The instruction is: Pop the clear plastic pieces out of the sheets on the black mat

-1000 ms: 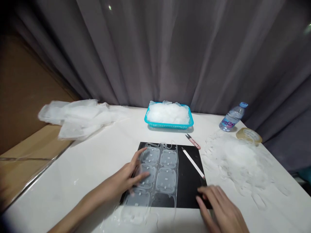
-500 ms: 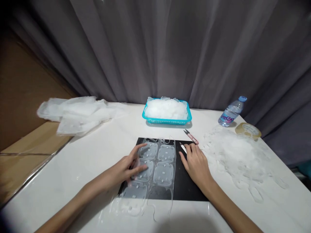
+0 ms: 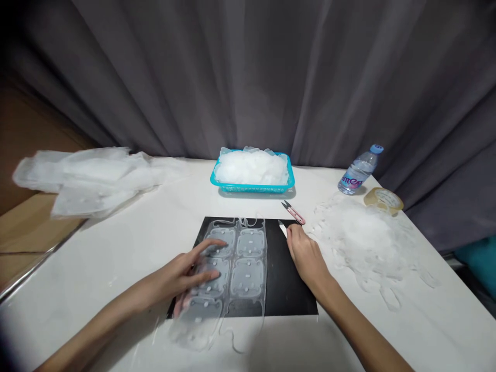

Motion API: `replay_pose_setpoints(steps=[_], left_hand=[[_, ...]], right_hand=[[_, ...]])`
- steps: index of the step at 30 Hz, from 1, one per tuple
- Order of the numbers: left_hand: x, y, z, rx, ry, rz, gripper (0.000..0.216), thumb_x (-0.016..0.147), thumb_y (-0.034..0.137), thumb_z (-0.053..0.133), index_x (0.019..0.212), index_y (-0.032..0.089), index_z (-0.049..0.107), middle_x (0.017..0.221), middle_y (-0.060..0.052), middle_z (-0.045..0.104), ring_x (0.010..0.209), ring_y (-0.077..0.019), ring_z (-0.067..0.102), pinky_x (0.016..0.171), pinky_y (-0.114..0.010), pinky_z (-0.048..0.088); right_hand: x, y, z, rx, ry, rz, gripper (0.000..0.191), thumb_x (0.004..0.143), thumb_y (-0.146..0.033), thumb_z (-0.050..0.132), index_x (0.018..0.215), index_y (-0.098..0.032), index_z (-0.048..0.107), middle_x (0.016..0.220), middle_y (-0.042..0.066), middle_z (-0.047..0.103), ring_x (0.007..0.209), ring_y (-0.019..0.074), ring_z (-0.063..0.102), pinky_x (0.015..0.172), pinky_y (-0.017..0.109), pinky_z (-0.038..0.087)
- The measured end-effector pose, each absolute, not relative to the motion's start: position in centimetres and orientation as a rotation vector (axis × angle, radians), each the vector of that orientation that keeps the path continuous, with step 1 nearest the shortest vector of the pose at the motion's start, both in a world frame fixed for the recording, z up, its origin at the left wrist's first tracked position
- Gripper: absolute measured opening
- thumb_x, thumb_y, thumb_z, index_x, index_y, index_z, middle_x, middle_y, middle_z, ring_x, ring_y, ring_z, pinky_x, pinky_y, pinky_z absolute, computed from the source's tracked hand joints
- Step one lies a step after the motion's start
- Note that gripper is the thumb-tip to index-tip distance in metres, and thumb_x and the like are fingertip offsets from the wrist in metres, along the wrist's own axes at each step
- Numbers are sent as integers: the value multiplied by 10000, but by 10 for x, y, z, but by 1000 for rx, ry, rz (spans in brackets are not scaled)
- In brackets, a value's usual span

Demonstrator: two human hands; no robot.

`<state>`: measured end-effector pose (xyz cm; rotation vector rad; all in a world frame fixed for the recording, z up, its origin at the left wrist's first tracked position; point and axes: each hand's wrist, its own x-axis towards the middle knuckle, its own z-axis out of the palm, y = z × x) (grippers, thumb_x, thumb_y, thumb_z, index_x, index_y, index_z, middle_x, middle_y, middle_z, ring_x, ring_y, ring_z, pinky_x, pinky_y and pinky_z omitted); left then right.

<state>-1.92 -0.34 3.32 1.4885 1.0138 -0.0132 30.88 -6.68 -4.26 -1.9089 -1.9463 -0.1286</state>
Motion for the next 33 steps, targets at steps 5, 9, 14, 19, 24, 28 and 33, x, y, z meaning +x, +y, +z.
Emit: replay_pose_setpoints(steps=[5,9,14,19,24,28,33], left_hand=[[-29,-4,35,1524,1014,-188,765,967,659,559,1571,282,280,522,71,578,443,-226,653,442,-272,520],[-34,-2,42,1822,1103,-149,720,920,688,612,1533,356,432,671,58,567,506,-190,635,501,-263,463],[-27,-1,50,2417,1255,57,589,934,721,577,1403,367,608,774,11,617,703,-220,636,671,-315,462],[5,-6,37,2548,933,358,569,965,658,591,1409,302,562,1336,-86,572,1207,-301,576,1002,-435,507],[28,0,20,2526,788,253,615,967,640,601,1451,279,480,1483,-113,491,1369,-338,474,1136,-539,426],[30,8,13,2517,789,274,706,889,701,661,1428,272,508,1452,-118,521,1339,-360,490,1118,-567,433],[26,7,2,2512,770,361,686,913,680,652,1459,295,499,1476,-107,524,1370,-361,478,1132,-555,419]], right_hand=[[308,-65,-35,-1829,-1922,16,457,1115,-489,273,1262,-140,528,830,82,714,632,240,726,568,314,535],[310,-72,-30,-1679,-1873,129,522,1100,-469,377,1522,-161,392,1041,133,739,816,261,757,753,393,614],[308,-83,-20,-1397,-1858,307,263,1073,-297,503,1281,-237,652,1041,83,727,890,216,718,808,343,583],[301,-85,-5,-1275,-1794,508,263,1066,-218,502,1241,-243,696,953,50,704,828,174,676,759,304,549],[303,-84,-4,-1116,-1914,386,196,1024,-211,615,1211,-243,664,987,46,701,892,183,653,821,317,527],[298,-78,-2,-1054,-1972,339,263,1046,-458,561,980,-216,638,836,21,597,777,172,578,745,307,507],[278,-59,11,-1076,-2045,721,745,1035,-700,158,1156,-226,720,1089,80,563,994,189,602,932,366,528]])
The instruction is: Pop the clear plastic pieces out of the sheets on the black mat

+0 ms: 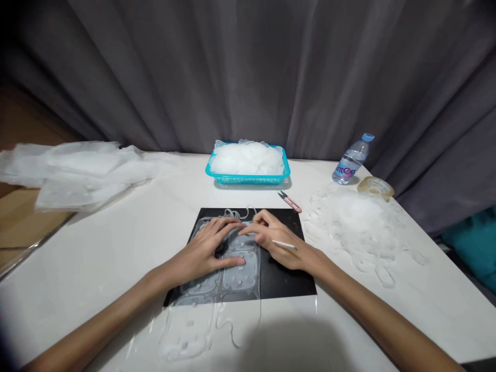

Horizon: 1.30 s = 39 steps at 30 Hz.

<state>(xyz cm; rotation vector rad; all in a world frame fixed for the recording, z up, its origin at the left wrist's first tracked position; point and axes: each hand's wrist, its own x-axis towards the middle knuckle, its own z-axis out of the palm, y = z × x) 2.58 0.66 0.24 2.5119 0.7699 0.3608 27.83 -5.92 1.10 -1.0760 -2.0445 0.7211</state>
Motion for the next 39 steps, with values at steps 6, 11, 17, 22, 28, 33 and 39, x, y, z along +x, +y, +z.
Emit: replay_pose_setpoints(steps=[6,11,17,22,28,33,39], left_hand=[[24,1,0,2506,818,357,681,965,655,596,1508,272,446,1524,-113,509,1414,-342,462,1164,-527,400],[23,-3,1,2521,829,360,654,981,636,585,1503,263,456,1534,-111,513,1419,-330,475,1163,-511,410],[21,-5,-3,2524,801,425,621,982,605,607,1482,257,487,1551,-114,518,1424,-331,484,1168,-521,413],[22,-4,-4,2586,804,428,521,991,588,605,1375,237,577,1535,-109,531,1411,-317,496,1154,-501,425],[24,-8,-1,2605,788,422,517,1001,588,587,1375,230,585,1535,-115,531,1408,-319,494,1151,-495,423],[23,-10,-1,2559,771,443,495,989,577,614,1358,248,594,1532,-109,534,1389,-324,511,1143,-505,433],[23,-11,1,2506,807,420,533,954,606,648,1338,241,587,1525,-114,537,1385,-330,522,1126,-504,458]], right_hand=[[267,-62,2,-1001,-1907,866,335,1054,-459,548,950,-206,741,1012,54,676,962,179,661,911,323,528],[272,-73,-3,-1062,-2004,905,156,1023,-327,632,1070,-211,724,1043,46,722,968,176,679,896,301,536],[270,-70,-2,-1086,-2020,879,153,1026,-324,626,1061,-196,703,1014,45,709,918,165,671,861,296,544],[270,-68,-3,-1071,-2040,857,116,1019,-297,641,1030,-196,695,980,31,703,902,155,669,857,282,538],[269,-71,-3,-978,-2110,800,113,1054,-257,572,1057,-202,671,1076,60,697,1054,173,658,962,309,532],[267,-72,-7,-929,-2193,700,113,1064,-206,535,1097,-207,643,1092,74,679,1084,179,640,969,315,538],[274,-77,-2,-955,-2296,637,109,1066,-184,499,1066,-204,606,1085,97,669,1046,196,645,909,321,556]])
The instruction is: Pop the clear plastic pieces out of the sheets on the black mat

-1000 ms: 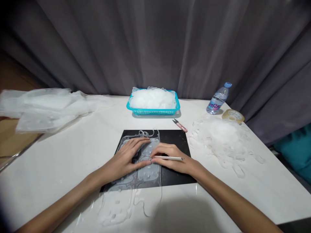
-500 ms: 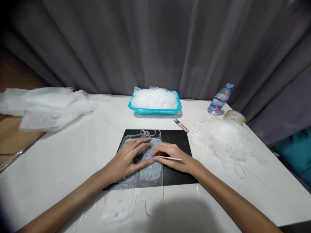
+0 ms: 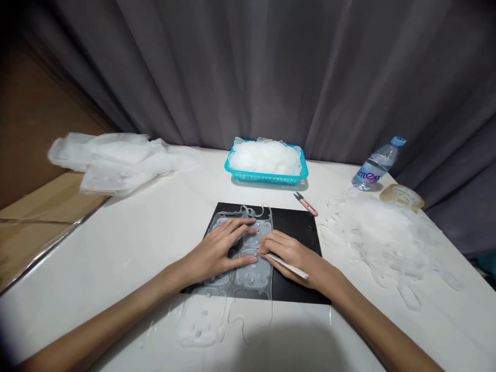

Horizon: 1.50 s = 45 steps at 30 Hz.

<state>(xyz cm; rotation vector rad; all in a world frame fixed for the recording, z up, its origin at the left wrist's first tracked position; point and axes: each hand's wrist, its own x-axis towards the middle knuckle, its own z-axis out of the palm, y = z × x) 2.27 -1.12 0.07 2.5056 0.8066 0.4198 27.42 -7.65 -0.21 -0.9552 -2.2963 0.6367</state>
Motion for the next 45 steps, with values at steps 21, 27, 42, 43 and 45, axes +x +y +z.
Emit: replay_pose_setpoints(steps=[21,27,42,43,45], left_hand=[[22,-9,-7,2379,884,378,1059,892,680,678,1674,243,114,1693,-208,305,1559,-385,312,1231,-569,333],[22,-11,-4,2364,863,326,1011,956,641,616,1681,232,42,1721,-216,229,1574,-377,281,1224,-544,360],[25,-9,-1,2091,904,505,1162,813,619,802,1668,284,89,1668,-177,365,1501,-375,420,1175,-535,427],[27,-7,-1,2032,890,586,1132,814,590,814,1661,292,124,1626,-165,432,1472,-355,461,1157,-509,443],[33,-4,0,1941,851,708,922,855,522,800,1601,285,313,1474,-128,590,1356,-315,568,1101,-453,472]], right_hand=[[265,-73,-34,-903,-2587,-181,293,1064,-162,478,1333,-146,592,1114,144,718,996,254,673,859,404,577],[304,-20,-6,-1233,-1890,-41,285,1074,-304,440,1065,-200,706,1012,100,744,961,240,696,894,385,564],[295,-21,70,-1166,-2061,847,225,1017,-347,593,1036,-217,775,1046,52,749,993,213,690,902,341,531],[291,-24,72,-1131,-2103,903,226,1019,-343,596,1068,-225,783,1053,53,744,988,208,687,900,341,531],[283,-29,75,-1096,-2159,966,243,1022,-338,601,1142,-240,788,1018,52,729,914,189,678,845,325,529]])
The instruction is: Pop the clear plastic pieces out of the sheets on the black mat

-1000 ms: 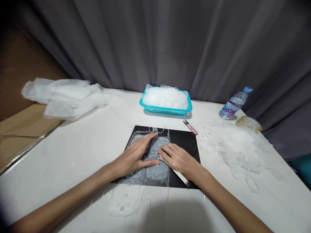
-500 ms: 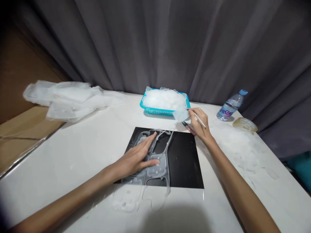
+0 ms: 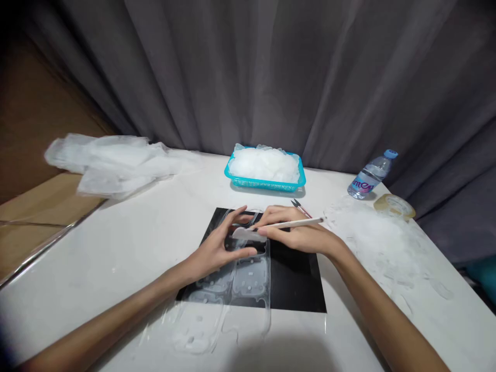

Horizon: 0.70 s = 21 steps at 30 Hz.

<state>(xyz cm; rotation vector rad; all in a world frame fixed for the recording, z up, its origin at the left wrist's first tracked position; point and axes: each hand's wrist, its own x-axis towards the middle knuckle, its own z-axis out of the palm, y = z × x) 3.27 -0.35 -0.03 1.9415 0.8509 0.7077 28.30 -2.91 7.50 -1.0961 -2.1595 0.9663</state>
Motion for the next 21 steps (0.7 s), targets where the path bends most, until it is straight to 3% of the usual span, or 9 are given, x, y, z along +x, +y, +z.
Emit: replay_pose_setpoints(steps=[3,6,10,16,21], left_hand=[[38,0,3,1867,852,716,381,933,483,711,1203,215,690,1109,-68,737,1048,-257,680,938,-369,510],[37,1,4,1695,880,710,322,952,494,676,934,176,719,908,-39,719,848,-202,657,774,-296,493],[33,2,4,1374,859,741,343,903,502,741,955,167,688,878,-20,694,767,-165,635,727,-263,473],[32,4,5,1258,843,775,348,873,485,772,924,167,641,830,7,649,757,-144,604,685,-223,447],[33,3,5,1285,864,760,384,816,473,828,869,177,590,775,37,605,681,-123,572,635,-217,433]], right_hand=[[277,-33,77,-1090,-2158,1020,308,1021,-354,609,1287,-269,738,935,31,712,786,161,643,738,292,511],[283,-31,77,-1137,-1984,950,269,1019,-380,611,1209,-266,763,1028,36,748,892,189,671,820,310,521],[287,-25,62,-1272,-1831,734,275,1051,-388,546,1041,-226,769,1053,42,754,967,205,671,899,332,496],[268,-24,31,-1123,-2063,848,218,1042,-362,587,1089,-216,743,1050,52,711,1011,203,636,952,341,458],[263,-25,23,-1101,-2081,909,216,1017,-392,638,981,-203,736,942,36,678,932,193,601,898,336,444]])
